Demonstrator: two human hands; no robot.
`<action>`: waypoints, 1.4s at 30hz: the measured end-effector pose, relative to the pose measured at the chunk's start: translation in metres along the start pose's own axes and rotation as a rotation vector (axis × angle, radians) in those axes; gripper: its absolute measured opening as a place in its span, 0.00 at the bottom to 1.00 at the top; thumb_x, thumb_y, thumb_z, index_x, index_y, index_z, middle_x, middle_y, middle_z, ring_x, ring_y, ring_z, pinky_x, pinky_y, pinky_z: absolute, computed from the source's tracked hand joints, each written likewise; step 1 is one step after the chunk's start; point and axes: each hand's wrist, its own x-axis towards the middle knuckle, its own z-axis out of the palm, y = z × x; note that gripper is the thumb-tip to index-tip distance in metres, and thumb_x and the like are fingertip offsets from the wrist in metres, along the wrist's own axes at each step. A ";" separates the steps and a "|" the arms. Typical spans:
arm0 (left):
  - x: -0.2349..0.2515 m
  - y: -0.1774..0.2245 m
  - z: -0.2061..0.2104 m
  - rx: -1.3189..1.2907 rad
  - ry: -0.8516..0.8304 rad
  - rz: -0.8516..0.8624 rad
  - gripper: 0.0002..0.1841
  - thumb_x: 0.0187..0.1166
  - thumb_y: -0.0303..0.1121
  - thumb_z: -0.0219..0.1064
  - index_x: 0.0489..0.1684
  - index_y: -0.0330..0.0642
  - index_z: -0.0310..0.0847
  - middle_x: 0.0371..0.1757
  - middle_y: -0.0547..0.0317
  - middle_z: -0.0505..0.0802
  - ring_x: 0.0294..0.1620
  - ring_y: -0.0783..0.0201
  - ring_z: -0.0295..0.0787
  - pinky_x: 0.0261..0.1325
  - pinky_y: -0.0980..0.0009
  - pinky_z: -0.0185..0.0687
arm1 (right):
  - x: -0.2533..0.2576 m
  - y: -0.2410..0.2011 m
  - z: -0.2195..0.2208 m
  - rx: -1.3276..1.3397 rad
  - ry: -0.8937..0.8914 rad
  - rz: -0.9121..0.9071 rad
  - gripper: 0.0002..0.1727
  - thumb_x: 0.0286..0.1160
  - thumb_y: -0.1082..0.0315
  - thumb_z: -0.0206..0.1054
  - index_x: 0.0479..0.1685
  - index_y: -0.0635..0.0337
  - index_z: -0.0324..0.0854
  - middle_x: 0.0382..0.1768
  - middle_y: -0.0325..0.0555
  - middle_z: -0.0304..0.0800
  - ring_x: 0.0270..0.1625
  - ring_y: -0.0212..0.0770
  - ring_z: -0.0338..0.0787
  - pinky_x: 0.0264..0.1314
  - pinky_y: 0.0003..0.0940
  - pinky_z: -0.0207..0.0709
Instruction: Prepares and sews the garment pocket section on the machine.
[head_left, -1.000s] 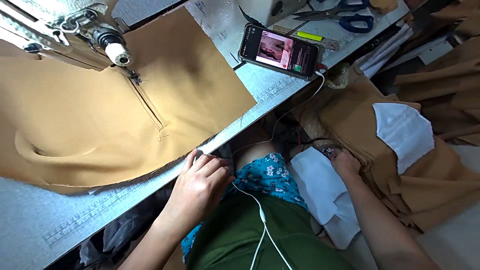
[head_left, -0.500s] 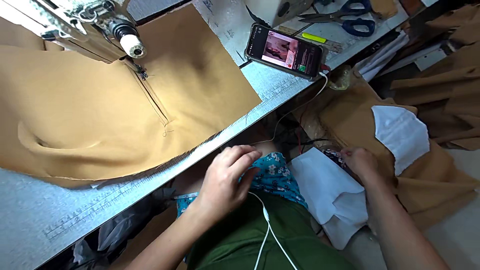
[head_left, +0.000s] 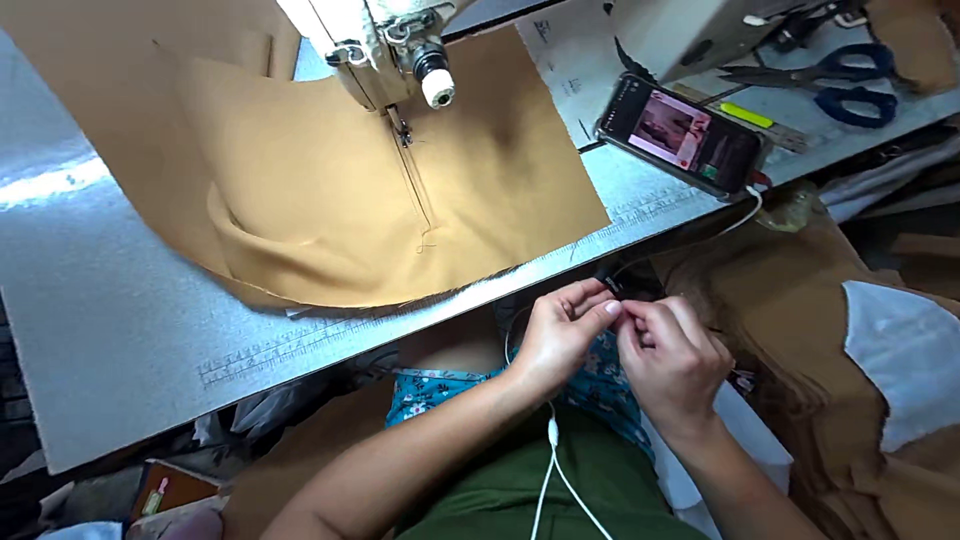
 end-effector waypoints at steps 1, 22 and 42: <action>0.000 -0.002 -0.001 -0.007 0.025 0.006 0.10 0.83 0.22 0.64 0.56 0.29 0.84 0.44 0.56 0.94 0.44 0.75 0.89 0.55 0.76 0.84 | -0.001 -0.002 -0.001 0.018 -0.011 -0.004 0.10 0.71 0.70 0.66 0.31 0.65 0.92 0.26 0.54 0.88 0.24 0.46 0.86 0.25 0.34 0.75; -0.032 0.010 -0.038 -0.243 0.058 0.208 0.12 0.86 0.32 0.53 0.59 0.43 0.79 0.61 0.57 0.94 0.63 0.67 0.90 0.66 0.69 0.82 | 0.049 -0.017 -0.018 0.931 -0.464 0.246 0.04 0.75 0.65 0.63 0.35 0.44 0.81 0.33 0.20 0.83 0.35 0.15 0.84 0.40 0.12 0.81; -0.047 0.064 -0.071 0.126 0.105 0.267 0.06 0.81 0.23 0.64 0.38 0.37 0.87 0.33 0.63 0.91 0.33 0.77 0.86 0.39 0.81 0.82 | 0.093 -0.051 0.002 0.640 -0.259 -0.440 0.10 0.79 0.66 0.67 0.40 0.63 0.91 0.43 0.50 0.86 0.47 0.30 0.85 0.48 0.17 0.76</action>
